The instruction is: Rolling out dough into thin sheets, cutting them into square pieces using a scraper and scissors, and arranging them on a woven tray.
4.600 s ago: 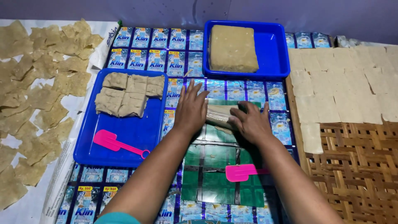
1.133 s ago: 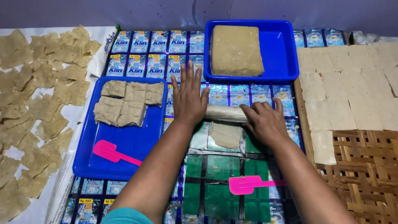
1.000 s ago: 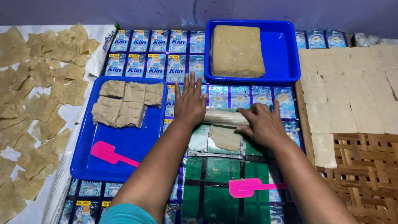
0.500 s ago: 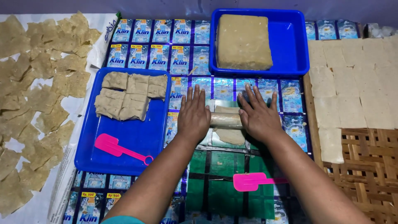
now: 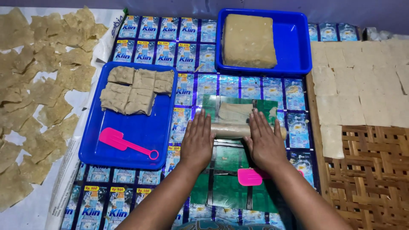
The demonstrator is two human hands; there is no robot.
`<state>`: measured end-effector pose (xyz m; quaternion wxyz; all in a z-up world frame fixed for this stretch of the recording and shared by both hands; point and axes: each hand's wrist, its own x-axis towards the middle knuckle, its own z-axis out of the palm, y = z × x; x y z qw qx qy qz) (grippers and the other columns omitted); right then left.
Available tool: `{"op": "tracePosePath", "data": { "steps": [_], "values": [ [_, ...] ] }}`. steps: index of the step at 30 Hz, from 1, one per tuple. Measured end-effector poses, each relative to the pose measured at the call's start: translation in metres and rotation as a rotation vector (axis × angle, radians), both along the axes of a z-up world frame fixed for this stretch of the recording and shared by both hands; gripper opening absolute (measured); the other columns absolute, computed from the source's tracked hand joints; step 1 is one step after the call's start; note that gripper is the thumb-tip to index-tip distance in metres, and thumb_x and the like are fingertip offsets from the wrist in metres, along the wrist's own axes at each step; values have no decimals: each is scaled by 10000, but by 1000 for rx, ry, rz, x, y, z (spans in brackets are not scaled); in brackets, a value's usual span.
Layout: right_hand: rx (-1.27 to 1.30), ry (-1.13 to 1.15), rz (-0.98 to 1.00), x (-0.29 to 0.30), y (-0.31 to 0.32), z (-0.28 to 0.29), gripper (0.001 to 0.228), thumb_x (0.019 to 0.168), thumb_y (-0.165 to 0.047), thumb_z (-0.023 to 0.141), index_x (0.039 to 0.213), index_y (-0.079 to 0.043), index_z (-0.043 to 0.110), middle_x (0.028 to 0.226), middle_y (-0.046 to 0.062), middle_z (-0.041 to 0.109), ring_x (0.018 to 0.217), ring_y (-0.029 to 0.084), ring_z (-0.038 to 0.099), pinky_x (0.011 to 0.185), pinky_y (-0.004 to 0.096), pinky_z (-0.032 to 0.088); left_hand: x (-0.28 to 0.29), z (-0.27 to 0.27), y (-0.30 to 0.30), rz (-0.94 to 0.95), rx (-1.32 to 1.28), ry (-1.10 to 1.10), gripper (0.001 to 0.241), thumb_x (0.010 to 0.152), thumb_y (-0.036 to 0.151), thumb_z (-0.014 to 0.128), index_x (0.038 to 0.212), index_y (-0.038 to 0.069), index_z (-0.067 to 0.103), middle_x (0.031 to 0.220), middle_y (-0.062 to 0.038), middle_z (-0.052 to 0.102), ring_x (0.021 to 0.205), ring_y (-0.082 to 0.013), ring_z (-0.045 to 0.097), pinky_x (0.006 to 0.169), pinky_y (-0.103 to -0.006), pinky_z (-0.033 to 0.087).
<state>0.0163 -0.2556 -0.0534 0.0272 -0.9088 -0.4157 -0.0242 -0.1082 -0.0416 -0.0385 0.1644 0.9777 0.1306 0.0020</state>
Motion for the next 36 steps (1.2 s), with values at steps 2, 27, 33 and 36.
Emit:
{"op": "tracePosePath", "data": {
  "steps": [2,27,33,36],
  "values": [
    [28,-14,-16,-5,-2,-6,745,1045,-504,355,1644,-93,188,1704,143,218,1570,285,192,1238,622,31,-4,-6,-3,3,11,-24,592,1100,335,273,1610,37,228,1699,-219,156,1577,-359,109,1259,-499,49],
    [228,-13,-184,148,94,21,582,1105,-423,328,1638,-191,353,1740,137,179,1608,309,118,1180,728,-133,173,19,69,185,7,-15,588,1099,332,239,1624,68,241,1724,-182,92,1605,-323,41,1271,-546,-55],
    [166,53,-205,127,83,17,608,1082,-468,322,1645,-240,303,1742,132,104,1605,317,44,1207,720,-76,144,24,53,163,1,-5,580,1070,263,265,1614,61,251,1720,-187,121,1602,-327,63,1269,-555,-44],
    [87,122,-230,108,72,13,643,1058,-517,278,1649,-267,250,1742,119,66,1603,309,0,1213,699,-55,119,17,42,131,7,-27,582,1053,251,295,1603,61,283,1716,-182,155,1597,-331,96,1272,-543,-10]
  ]
}}
